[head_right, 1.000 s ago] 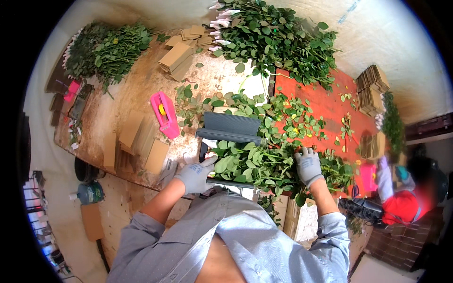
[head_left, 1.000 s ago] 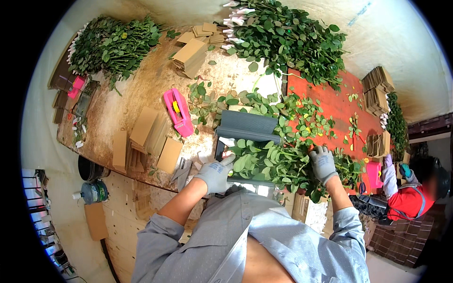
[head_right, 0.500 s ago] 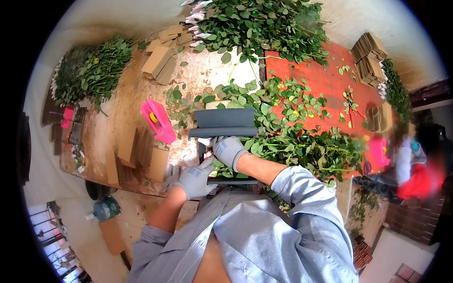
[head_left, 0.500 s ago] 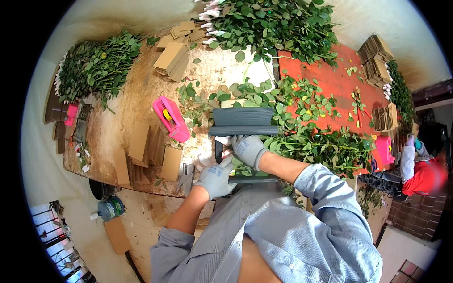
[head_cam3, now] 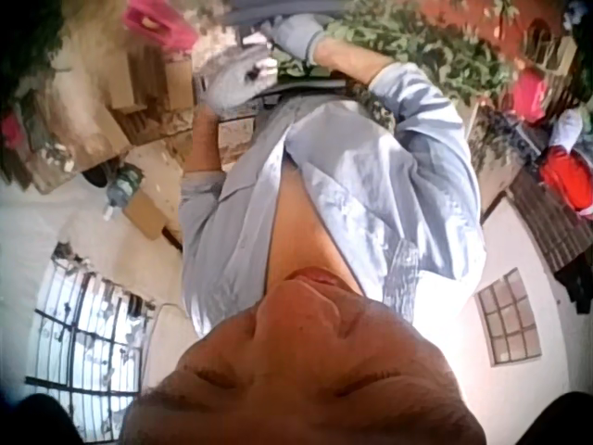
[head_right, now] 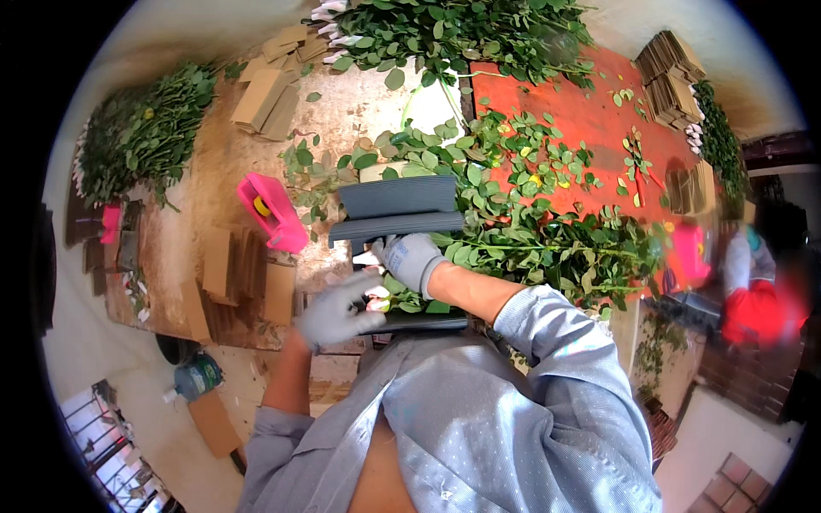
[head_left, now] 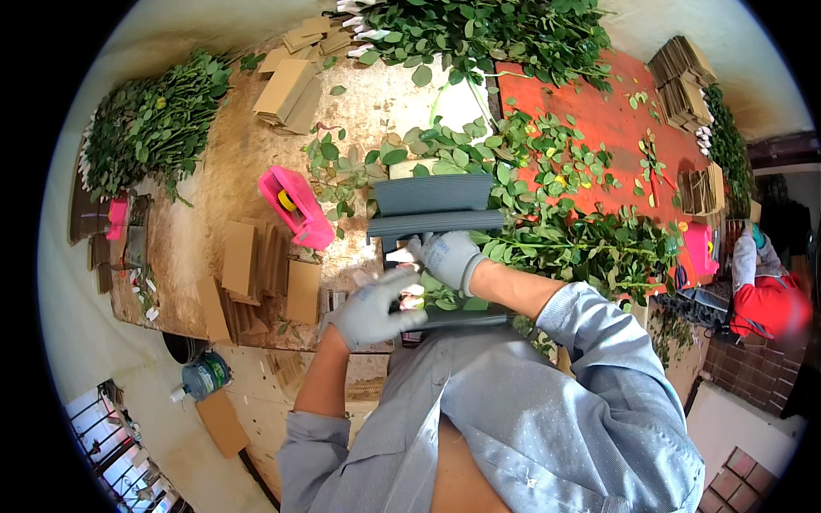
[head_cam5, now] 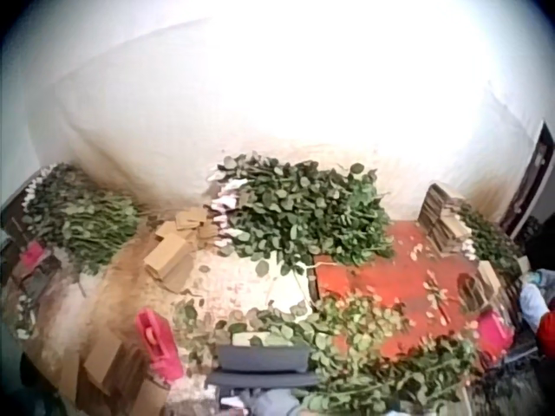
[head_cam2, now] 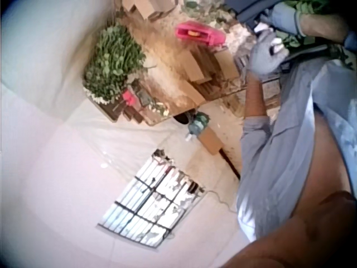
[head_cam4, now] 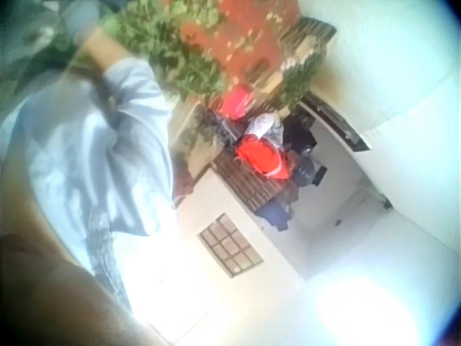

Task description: The person folds cardboard pieces into boxes and fills them with bunches of roses taken from a pile on the table.

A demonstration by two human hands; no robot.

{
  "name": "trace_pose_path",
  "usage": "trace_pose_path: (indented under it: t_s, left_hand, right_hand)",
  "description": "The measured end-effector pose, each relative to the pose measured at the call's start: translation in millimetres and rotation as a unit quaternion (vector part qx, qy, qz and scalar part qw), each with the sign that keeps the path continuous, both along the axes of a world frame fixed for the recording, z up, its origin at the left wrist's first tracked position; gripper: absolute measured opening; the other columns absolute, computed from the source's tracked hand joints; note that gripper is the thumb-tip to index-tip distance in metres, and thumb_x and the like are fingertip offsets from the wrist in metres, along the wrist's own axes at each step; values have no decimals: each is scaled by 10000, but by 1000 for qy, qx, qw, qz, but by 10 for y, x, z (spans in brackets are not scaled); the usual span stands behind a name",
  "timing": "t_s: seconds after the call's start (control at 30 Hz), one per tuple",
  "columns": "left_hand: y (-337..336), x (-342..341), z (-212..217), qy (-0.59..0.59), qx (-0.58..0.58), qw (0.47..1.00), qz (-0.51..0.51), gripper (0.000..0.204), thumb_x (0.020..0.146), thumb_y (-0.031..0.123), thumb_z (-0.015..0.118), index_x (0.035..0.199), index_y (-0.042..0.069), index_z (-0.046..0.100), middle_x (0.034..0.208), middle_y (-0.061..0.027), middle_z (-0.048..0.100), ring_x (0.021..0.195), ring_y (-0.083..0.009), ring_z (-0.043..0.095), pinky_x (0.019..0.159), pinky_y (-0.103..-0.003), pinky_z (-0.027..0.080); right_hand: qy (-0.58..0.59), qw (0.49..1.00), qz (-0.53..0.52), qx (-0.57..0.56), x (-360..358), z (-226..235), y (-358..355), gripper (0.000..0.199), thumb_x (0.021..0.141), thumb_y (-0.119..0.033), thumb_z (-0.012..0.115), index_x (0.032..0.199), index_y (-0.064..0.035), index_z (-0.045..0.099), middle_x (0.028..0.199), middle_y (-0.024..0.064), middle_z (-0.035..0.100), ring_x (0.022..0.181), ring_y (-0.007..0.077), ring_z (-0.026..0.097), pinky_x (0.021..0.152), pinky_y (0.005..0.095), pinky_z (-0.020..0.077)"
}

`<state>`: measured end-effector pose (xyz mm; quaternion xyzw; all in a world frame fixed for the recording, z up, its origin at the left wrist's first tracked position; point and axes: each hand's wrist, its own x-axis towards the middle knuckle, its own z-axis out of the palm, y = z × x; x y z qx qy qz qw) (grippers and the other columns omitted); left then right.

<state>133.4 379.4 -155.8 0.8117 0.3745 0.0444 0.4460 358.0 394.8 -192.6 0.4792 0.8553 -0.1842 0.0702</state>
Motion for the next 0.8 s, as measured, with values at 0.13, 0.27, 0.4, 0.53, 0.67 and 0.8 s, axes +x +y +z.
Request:
trace_pose_path:
  t_s: [0.13,0.27,0.4,0.53,0.67,0.8]
  left_hand:
    - [252,39,-124,46,87,988,116,445,915,294,674,1291,57,644,1179,-226,660,1014,-376,673,890,-447,536]
    - [368,88,-389,135,151,976,74,335,914,249,656,1197,71,683,1070,-234,685,963,-392,670,826,-491,536]
    - [459,107,-520,228,154,961,28,230,916,203,629,1109,97,695,1020,-193,702,940,-379,677,803,-495,528]
    - [468,-11,-563,217,246,944,47,145,910,183,612,1002,108,694,970,-149,698,897,-362,684,772,-480,527]
    - [527,-374,-513,347,188,916,73,151,906,203,615,972,90,689,970,-137,676,935,-341,668,807,-467,522]
    - [437,-351,55,357,155,920,36,271,898,232,634,1107,62,671,1115,-159,665,1034,-335,642,892,-486,493]
  right_hand:
    - [-17,1000,12,16,26,3,23,344,924,-130,566,1254,-33,579,1079,189,691,905,330,721,698,456,582]
    - [-3,1000,17,17,20,-23,37,316,907,-111,575,1207,-14,588,1071,186,696,910,325,719,701,450,580]
    - [-26,999,26,20,15,-117,54,299,890,-110,590,1173,-15,586,1039,180,702,892,323,714,693,447,574]
    - [-20,998,23,49,31,-164,55,300,881,-113,596,1163,-17,572,1012,179,702,875,331,708,701,449,564]
    - [-9,1000,15,16,11,-73,57,259,899,-111,569,1144,-27,571,1012,192,698,888,345,704,708,460,554]
    - [-19,999,30,-12,13,-71,42,251,933,-127,529,1163,-42,583,1037,205,695,935,357,695,746,482,544]
